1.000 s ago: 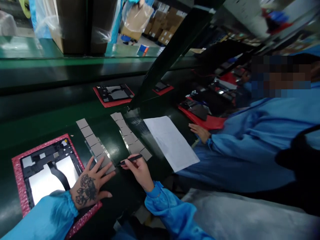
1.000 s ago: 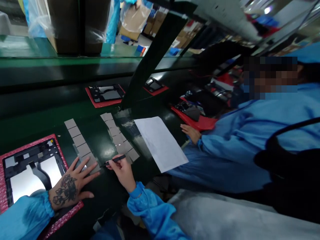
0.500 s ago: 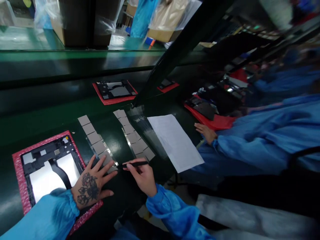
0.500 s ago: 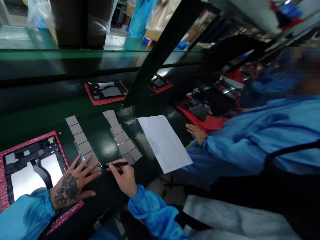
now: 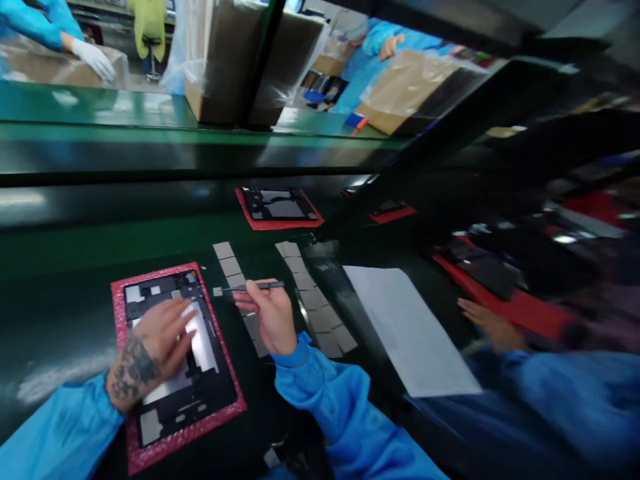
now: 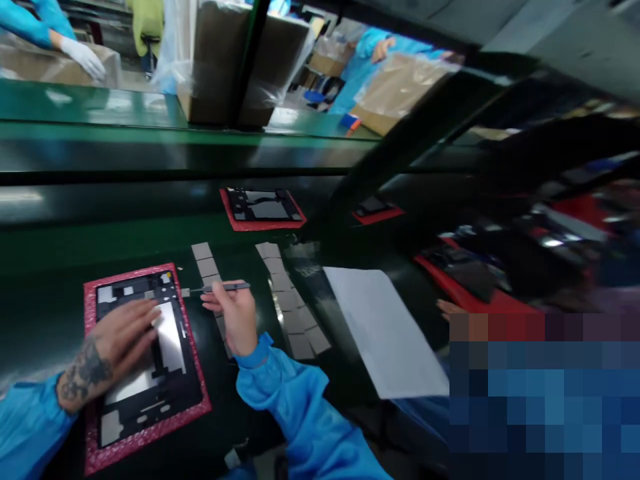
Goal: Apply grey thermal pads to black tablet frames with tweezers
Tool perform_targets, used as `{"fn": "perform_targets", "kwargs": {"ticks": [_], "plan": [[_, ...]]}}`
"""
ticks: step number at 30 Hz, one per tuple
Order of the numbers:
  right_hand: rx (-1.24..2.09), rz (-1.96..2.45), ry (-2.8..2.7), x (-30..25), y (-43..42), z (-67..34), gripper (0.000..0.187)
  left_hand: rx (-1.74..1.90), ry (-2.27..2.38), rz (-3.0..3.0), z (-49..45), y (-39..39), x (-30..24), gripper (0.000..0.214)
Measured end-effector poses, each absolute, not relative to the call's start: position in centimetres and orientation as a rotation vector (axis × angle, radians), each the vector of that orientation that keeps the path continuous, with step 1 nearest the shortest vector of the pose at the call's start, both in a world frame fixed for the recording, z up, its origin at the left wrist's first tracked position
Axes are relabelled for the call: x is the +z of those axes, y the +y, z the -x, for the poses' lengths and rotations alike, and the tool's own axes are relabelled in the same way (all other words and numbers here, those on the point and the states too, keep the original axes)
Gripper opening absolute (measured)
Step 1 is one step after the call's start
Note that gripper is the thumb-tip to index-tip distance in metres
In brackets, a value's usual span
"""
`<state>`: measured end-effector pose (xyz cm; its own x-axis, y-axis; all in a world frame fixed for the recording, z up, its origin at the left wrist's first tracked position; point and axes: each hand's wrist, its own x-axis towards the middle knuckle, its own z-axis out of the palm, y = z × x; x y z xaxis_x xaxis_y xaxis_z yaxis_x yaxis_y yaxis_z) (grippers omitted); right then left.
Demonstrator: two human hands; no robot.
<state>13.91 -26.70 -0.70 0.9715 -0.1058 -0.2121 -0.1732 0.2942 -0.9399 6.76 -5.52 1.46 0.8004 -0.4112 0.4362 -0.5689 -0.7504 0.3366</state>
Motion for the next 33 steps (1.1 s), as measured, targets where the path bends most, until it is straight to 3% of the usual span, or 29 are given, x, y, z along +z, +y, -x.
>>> {"fn": "perform_targets", "kwargs": {"ticks": [4,8,33], "plan": [[0.215,1.252,0.172,-2.2,-20.0,-14.7,0.046,0.522,-0.362,-2.719,-7.3,0.4,-0.6,0.034],[0.221,1.309,0.104,-4.1,-16.7,-15.0,0.045,0.521,-0.383,-2.747,-7.4,1.5,-3.3,0.037],[0.170,1.482,0.087,-4.4,-16.3,-14.4,0.036,0.471,-0.317,-2.722,-7.0,0.2,-4.2,0.033]]}}
